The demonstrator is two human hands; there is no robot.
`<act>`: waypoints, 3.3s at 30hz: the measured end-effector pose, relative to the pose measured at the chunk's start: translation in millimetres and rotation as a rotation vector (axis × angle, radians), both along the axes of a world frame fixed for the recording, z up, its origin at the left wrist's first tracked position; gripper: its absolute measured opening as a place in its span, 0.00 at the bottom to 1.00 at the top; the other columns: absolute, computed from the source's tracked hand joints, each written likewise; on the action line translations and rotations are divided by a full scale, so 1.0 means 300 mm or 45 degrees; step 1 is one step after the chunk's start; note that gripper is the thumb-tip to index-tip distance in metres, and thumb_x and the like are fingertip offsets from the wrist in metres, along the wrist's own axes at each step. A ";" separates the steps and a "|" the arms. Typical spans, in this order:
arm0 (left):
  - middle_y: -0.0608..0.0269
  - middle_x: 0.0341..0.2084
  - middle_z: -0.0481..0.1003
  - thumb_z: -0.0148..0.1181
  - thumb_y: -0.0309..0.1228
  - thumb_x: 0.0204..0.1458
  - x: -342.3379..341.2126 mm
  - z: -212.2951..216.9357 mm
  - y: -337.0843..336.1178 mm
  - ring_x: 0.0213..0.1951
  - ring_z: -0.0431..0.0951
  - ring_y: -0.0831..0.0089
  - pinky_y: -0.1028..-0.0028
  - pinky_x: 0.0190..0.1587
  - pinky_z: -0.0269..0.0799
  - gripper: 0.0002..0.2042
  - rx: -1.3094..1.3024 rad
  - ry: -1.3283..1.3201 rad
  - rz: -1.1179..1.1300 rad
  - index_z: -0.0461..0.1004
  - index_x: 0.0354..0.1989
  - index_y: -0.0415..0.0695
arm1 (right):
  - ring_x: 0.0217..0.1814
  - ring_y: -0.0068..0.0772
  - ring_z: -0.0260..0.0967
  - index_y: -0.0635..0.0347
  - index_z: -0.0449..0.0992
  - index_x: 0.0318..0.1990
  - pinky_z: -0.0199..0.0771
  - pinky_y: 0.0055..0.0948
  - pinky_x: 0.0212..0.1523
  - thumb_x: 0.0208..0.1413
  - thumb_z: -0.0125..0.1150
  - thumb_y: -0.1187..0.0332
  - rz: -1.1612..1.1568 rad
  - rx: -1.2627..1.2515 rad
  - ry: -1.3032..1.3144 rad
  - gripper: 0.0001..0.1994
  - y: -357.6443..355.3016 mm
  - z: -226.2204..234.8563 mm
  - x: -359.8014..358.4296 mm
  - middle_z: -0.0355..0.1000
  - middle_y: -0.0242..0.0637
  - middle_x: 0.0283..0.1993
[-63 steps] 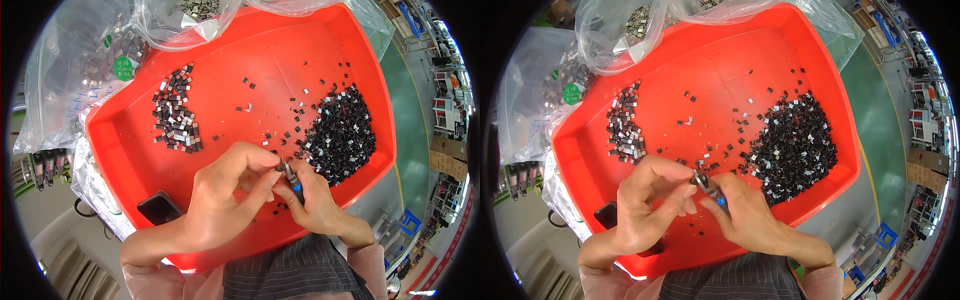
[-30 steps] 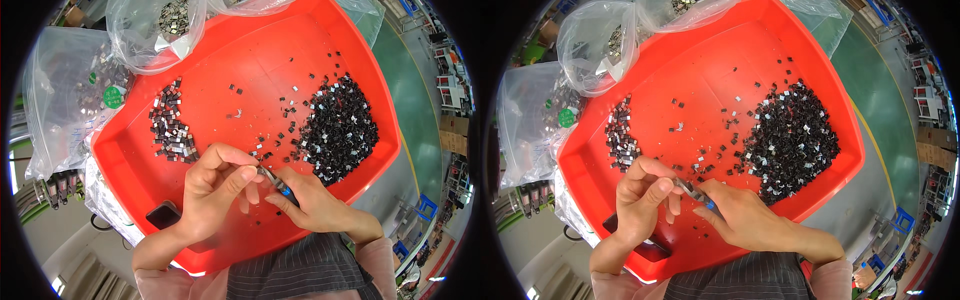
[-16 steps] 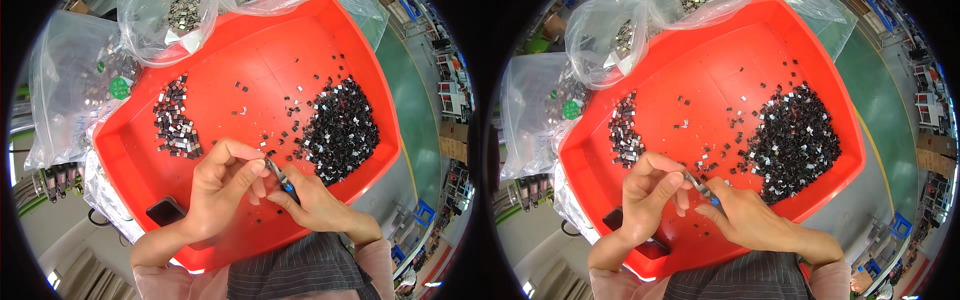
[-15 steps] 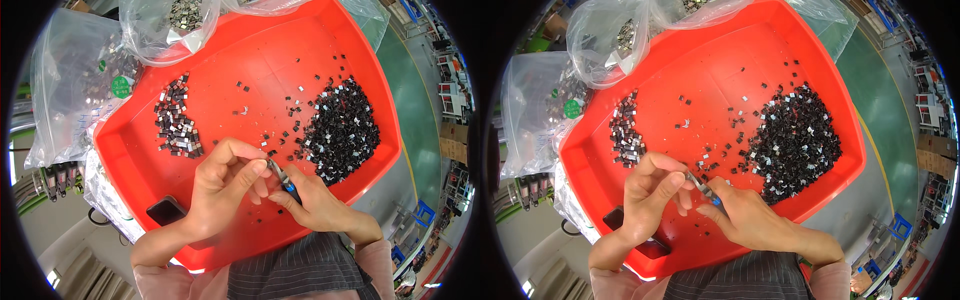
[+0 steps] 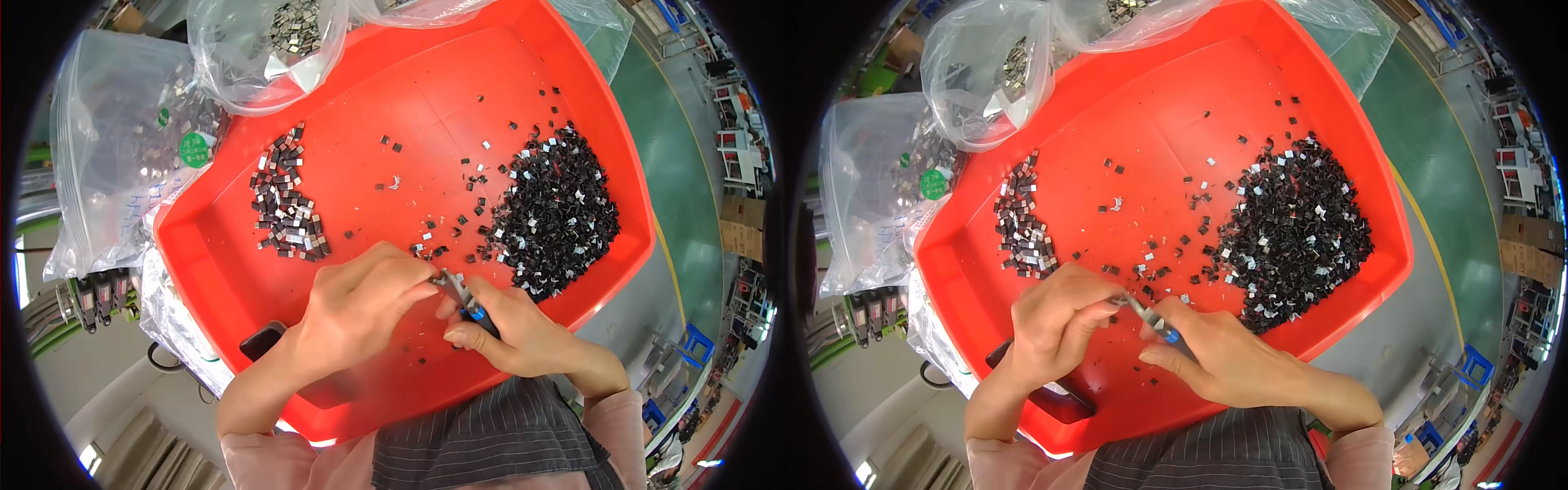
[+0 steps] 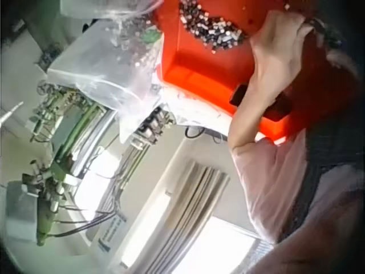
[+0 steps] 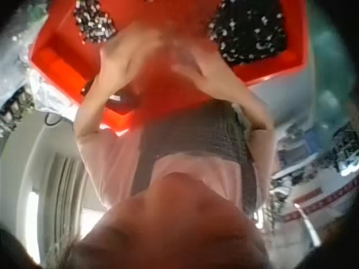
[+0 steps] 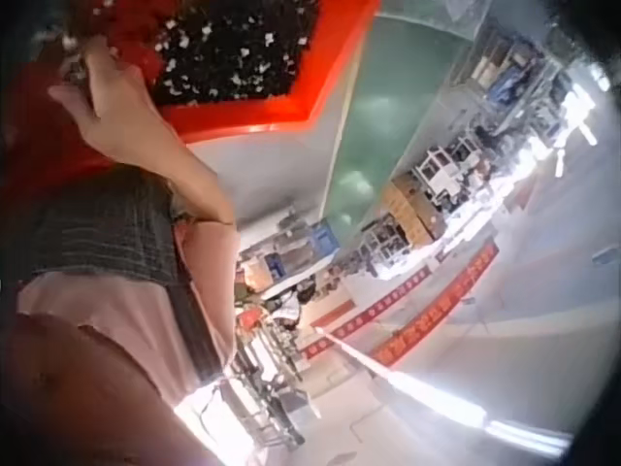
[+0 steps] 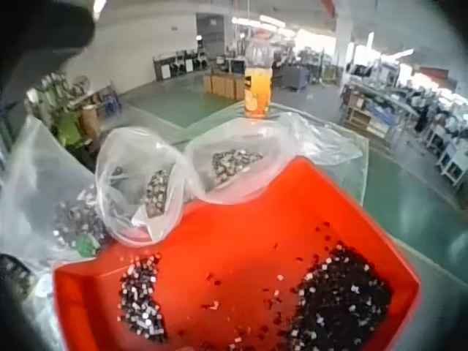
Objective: The person picks up electronic components and cuts excess material off them one by one using pliers over a tray.
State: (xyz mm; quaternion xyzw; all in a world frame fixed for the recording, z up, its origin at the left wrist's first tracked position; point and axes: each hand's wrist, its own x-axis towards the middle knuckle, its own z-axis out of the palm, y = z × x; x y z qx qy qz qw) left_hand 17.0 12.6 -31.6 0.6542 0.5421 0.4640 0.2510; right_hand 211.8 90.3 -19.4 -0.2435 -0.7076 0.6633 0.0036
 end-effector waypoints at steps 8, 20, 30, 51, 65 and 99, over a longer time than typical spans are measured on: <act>0.59 0.24 0.71 0.57 0.21 0.52 -0.029 0.034 -0.012 0.22 0.71 0.71 0.74 0.23 0.66 0.03 -0.400 -0.319 -0.126 0.72 0.35 0.37 | 0.38 0.57 0.70 0.70 0.64 0.48 0.69 0.44 0.37 0.58 0.55 0.59 0.078 0.064 -0.026 0.20 0.005 -0.012 0.001 0.70 0.56 0.37; 0.60 0.20 0.70 0.63 0.23 0.45 -0.012 0.006 -0.010 0.19 0.70 0.67 0.74 0.19 0.64 0.08 0.008 0.181 0.014 0.72 0.31 0.35 | 0.31 0.57 0.71 0.68 0.64 0.43 0.69 0.42 0.30 0.58 0.56 0.63 0.034 0.027 -0.098 0.15 0.007 -0.005 -0.003 0.71 0.53 0.31; 0.58 0.23 0.74 0.65 0.26 0.45 0.006 0.024 -0.016 0.19 0.75 0.67 0.73 0.19 0.68 0.10 0.102 0.395 0.019 0.73 0.34 0.35 | 0.27 0.27 0.72 0.67 0.66 0.41 0.72 0.26 0.29 0.60 0.54 0.63 0.029 -0.036 0.009 0.13 -0.003 -0.003 0.005 0.72 0.38 0.26; 0.60 0.25 0.64 0.59 0.20 0.40 0.070 -0.098 -0.060 0.25 0.73 0.68 0.71 0.21 0.69 0.07 -0.433 0.729 -0.042 0.67 0.27 0.40 | 0.32 0.35 0.71 0.69 0.67 0.45 0.74 0.33 0.37 0.60 0.51 0.63 -0.530 -0.932 0.161 0.16 0.044 0.007 0.018 0.70 0.44 0.31; 0.68 0.27 0.72 0.56 0.23 0.55 0.007 0.047 -0.025 0.23 0.68 0.85 0.85 0.22 0.63 0.05 -0.649 -0.977 0.203 0.72 0.39 0.40 | 0.29 0.52 0.70 0.68 0.66 0.44 0.66 0.42 0.30 0.59 0.53 0.66 -0.028 -0.195 -0.093 0.13 0.008 -0.004 0.010 0.70 0.52 0.27; 0.59 0.37 0.68 0.51 0.12 0.52 0.055 0.067 -0.052 0.34 0.78 0.74 0.79 0.34 0.78 0.12 -0.598 -0.800 0.195 0.67 0.45 0.36 | 0.40 0.41 0.62 0.63 0.67 0.50 0.59 0.36 0.39 0.36 0.67 0.74 -0.221 1.037 -0.045 0.27 -0.028 -0.052 -0.017 0.65 0.38 0.37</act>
